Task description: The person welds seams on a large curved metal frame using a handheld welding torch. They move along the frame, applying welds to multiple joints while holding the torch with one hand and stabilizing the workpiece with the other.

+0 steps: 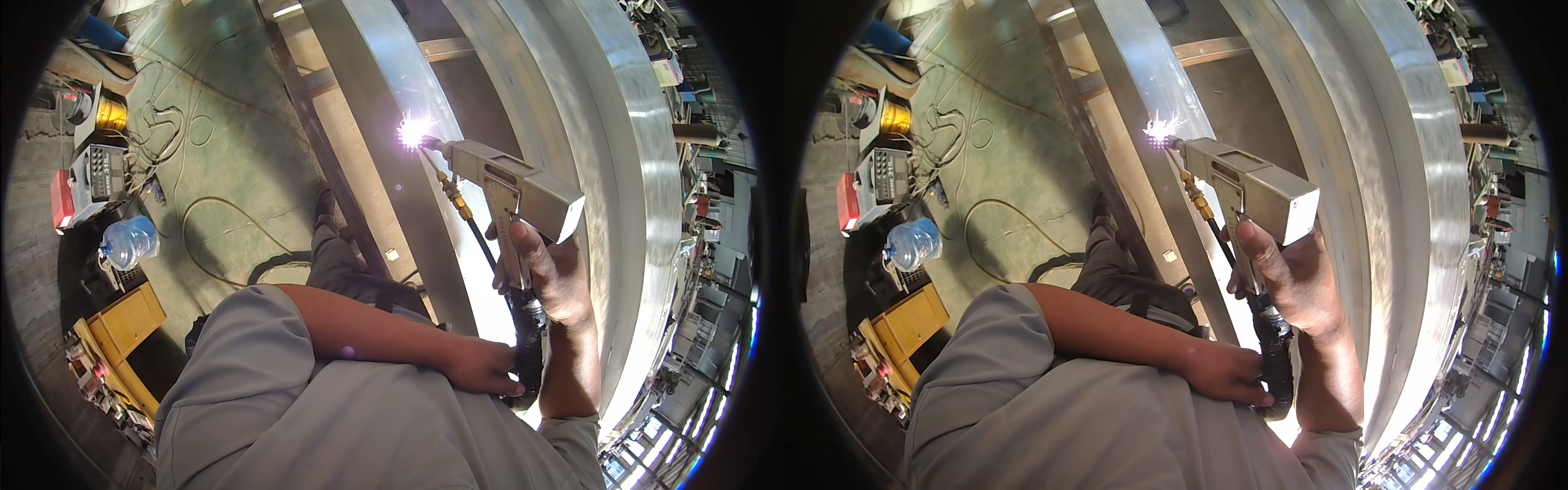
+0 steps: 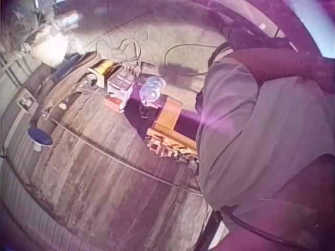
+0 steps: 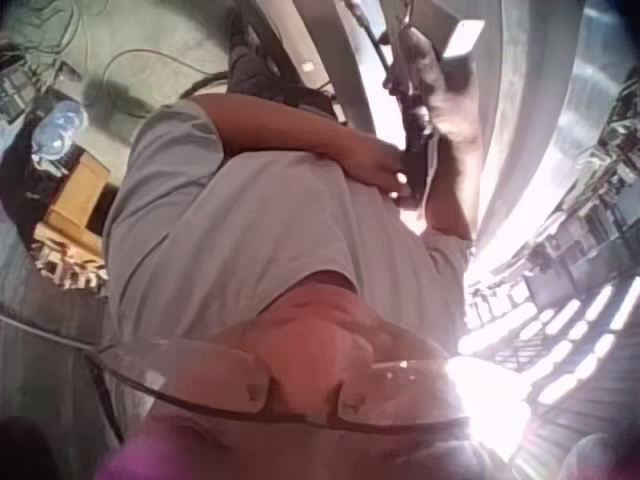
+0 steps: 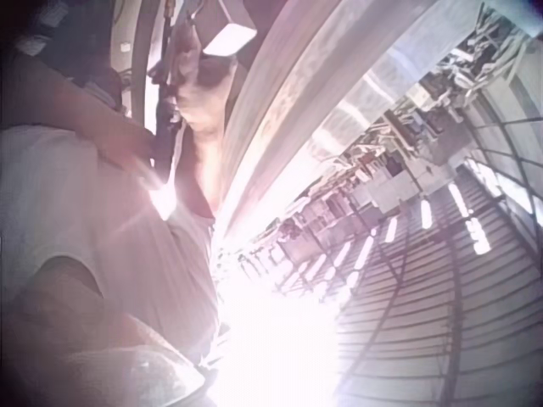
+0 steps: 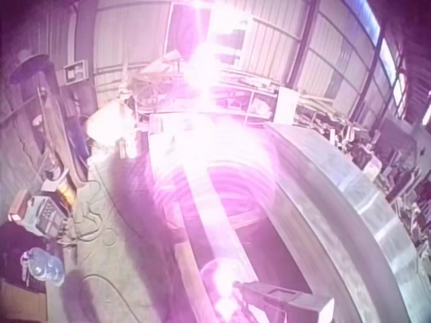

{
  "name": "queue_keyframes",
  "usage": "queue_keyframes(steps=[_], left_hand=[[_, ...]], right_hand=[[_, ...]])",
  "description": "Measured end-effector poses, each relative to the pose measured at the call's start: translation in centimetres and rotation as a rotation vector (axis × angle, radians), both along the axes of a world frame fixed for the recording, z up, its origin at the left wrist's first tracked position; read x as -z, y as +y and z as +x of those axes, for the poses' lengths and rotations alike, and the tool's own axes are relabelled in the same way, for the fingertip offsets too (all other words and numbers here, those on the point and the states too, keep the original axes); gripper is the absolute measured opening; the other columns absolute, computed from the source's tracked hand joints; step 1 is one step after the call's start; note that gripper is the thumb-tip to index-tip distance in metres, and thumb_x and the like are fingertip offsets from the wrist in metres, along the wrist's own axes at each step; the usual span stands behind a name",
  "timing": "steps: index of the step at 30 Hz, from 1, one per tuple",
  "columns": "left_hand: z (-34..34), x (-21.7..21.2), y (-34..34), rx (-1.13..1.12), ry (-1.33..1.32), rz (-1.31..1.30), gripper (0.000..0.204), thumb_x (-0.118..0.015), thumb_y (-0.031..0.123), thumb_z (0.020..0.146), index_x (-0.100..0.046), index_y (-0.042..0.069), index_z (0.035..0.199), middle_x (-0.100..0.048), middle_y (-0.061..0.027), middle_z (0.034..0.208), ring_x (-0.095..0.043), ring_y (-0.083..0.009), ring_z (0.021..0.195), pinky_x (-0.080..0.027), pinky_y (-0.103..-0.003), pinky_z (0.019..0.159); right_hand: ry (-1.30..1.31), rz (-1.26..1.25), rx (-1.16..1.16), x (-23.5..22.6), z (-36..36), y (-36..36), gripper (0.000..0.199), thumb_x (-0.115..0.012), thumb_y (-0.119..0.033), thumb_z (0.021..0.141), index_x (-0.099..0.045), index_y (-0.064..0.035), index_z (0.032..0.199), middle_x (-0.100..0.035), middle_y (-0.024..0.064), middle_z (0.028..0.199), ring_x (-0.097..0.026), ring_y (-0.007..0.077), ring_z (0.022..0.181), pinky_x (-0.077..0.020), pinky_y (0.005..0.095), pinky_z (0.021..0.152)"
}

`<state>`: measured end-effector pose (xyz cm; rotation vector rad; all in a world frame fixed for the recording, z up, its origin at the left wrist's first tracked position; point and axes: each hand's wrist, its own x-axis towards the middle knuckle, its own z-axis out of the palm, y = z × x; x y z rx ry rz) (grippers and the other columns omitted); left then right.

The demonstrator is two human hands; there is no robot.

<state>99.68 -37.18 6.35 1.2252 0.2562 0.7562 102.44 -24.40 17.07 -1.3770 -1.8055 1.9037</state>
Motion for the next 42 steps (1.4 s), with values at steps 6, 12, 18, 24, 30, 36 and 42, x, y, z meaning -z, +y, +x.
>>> queue_keyframes(steps=[6,12,18,24,30,36,42], left_hand=[[0.7,0.2,-0.4,-0.051,-0.035,0.056,0.056,-0.052,0.046,0.113,-0.072,-0.005,0.102,-0.072,-0.0265,0.095,-0.070,-0.0442,0.097,-0.054,-0.050,0.087],[0.7,-0.1,-0.5,-0.020,-0.103,0.008,0.057,-0.052,0.048,0.113,-0.067,-0.007,0.115,-0.070,-0.0300,0.105,-0.068,-0.0458,0.107,-0.053,-0.051,0.095],[1.3,0.1,-0.7,-0.043,-0.050,0.088,0.059,-0.050,0.047,0.114,-0.068,-0.010,0.114,-0.067,-0.0345,0.111,-0.066,-0.0488,0.110,-0.051,-0.053,0.098],[1.8,0.2,-1.0,-0.060,-0.101,0.104,0.056,-0.049,0.042,0.115,-0.066,-0.011,0.116,-0.065,-0.0358,0.115,-0.063,-0.0499,0.115,-0.048,-0.053,0.103],[2.8,0.6,-1.3,-0.010,-0.162,0.046,0.048,-0.052,0.038,0.114,-0.062,-0.008,0.126,-0.066,-0.0330,0.121,-0.064,-0.0473,0.118,-0.048,-0.052,0.105],[2.4,0.0,-0.9,0.085,-0.118,0.049,0.034,-0.054,0.027,0.111,-0.060,0.004,0.136,-0.071,-0.0187,0.125,-0.068,-0.0324,0.119,-0.051,-0.045,0.104],[2.2,-0.5,-1.0,0.078,-0.131,0.035,0.027,-0.055,0.024,0.108,-0.063,0.007,0.127,-0.071,-0.0147,0.120,-0.067,-0.0302,0.117,-0.050,-0.044,0.104]], right_hand=[[0.040,-0.009,0.035,0.2,0.7,-0.4,0.058,-0.079,-0.021,0.102,-0.048,0.0056,0.144,-0.073,0.0137,0.098,-0.070,0.0188,0.060,-0.0593,0.0325,0.051],[0.022,-0.024,0.007,-0.1,1.2,-0.6,0.057,-0.078,-0.024,0.103,-0.049,0.0044,0.144,-0.073,0.0147,0.104,-0.071,0.0186,0.064,-0.0582,0.0314,0.053],[-0.003,-0.050,-0.007,-0.3,1.7,-0.6,0.059,-0.077,-0.023,0.104,-0.047,0.0053,0.146,-0.073,0.0146,0.103,-0.071,0.0186,0.065,-0.0585,0.0315,0.054],[-0.005,-0.033,0.031,0.0,2.5,-1.1,0.061,-0.077,-0.018,0.104,-0.042,0.0078,0.147,-0.072,0.0138,0.089,-0.070,0.0186,0.062,-0.0587,0.0330,0.053],[-0.021,-0.055,0.032,-0.5,2.6,-1.4,0.049,-0.077,-0.020,0.104,-0.054,0.0066,0.137,-0.072,0.0123,0.093,-0.069,0.0170,0.063,-0.0578,0.0311,0.052],[-0.010,-0.037,0.043,-0.4,2.8,-1.8,0.052,-0.079,-0.025,0.103,-0.055,0.0048,0.138,-0.073,0.0117,0.097,-0.070,0.0166,0.065,-0.0579,0.0306,0.054],[-0.005,-0.053,0.067,-0.5,3.0,-2.1,0.052,-0.078,-0.023,0.103,-0.053,0.0053,0.140,-0.072,0.0112,0.093,-0.069,0.0166,0.064,-0.0579,0.0309,0.054]])
